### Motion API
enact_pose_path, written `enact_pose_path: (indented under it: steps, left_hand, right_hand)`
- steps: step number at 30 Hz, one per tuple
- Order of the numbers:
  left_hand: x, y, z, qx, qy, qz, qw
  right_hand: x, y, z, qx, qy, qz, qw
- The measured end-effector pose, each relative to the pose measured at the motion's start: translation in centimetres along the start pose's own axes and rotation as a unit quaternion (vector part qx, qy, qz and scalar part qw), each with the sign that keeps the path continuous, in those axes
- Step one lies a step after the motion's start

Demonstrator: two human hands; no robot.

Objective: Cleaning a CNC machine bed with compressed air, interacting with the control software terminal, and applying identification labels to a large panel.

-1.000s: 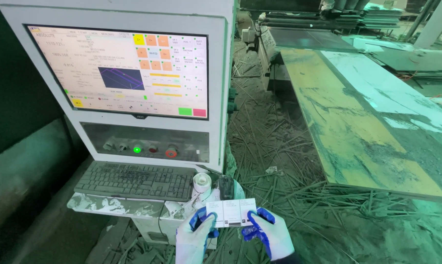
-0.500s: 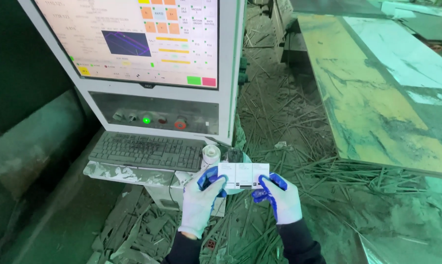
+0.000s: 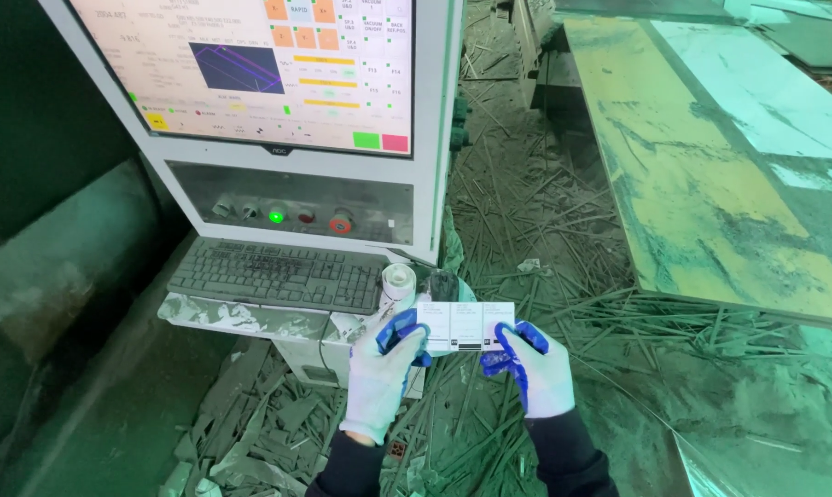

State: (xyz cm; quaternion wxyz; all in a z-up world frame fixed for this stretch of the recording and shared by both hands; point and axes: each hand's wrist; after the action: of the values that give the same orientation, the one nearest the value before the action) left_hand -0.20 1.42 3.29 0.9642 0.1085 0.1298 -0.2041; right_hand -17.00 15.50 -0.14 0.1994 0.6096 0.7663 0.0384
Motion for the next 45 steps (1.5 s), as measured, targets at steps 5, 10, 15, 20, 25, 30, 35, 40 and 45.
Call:
enact_pose_path:
  steps: [5, 10, 15, 20, 25, 30, 35, 40, 45]
  left_hand:
    - [0.4, -0.1, -0.5, -0.006, 0.006, 0.006, 1.0]
    - [0.8, 0.1, -0.3, -0.044, 0.015, -0.006, 0.999]
    - [-1.5, 2.7, 0.6, 0.09, 0.176, -0.049, 0.979]
    - [-4.2, 2.4, 0.1, 0.199, 0.166, 0.059, 0.964]
    - [-2.2, -1.9, 1.3, 0.065, 0.163, 0.055, 0.983]
    - [0.4, -4.0, 7.2, -0.126, -0.396, -0.241, 0.877]
    - [0.2, -6.8, 5.1, -0.239, -0.54, -0.394, 0.704]
    - [0.4, -7.5, 3.6, -0.258, -0.551, -0.403, 0.683]
    - [1.3, -6.2, 3.4, -0.138, -0.442, -0.25, 0.85]
  right_hand:
    - [0.1, 0.1, 0.4, 0.01, 0.002, -0.011, 1.0]
    - [-0.3, 0.2, 1.0, -0.006, -0.011, -0.012, 1.0]
    - [-1.7, 1.2, 2.2, 0.014, -0.132, 0.081, 0.988]
    - [-3.6, 3.8, 4.7, -0.012, -0.145, 0.064, 0.987]
    - [-2.5, 2.9, 7.1, -0.002, -0.066, -0.032, 0.997]
    - [-0.5, -0.1, 1.4, 0.116, 0.002, -0.129, 0.985]
    - [-0.5, 0.3, 1.5, 0.137, 0.165, -0.122, 0.969]
    - [0.5, -0.3, 2.6, 0.079, 0.107, -0.141, 0.981]
    - [0.8, -1.9, 3.5, 0.051, -0.014, -0.022, 0.998]
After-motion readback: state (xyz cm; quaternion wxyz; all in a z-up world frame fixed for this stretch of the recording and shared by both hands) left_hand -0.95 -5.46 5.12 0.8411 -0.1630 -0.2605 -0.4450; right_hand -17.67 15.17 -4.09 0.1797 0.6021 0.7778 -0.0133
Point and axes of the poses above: each hand's wrist, its own y-axis away from the middle knuckle, its own x-axis out of the back of the hand, z = x × y, and after that the axes turned 12 degrees about z, right-handed
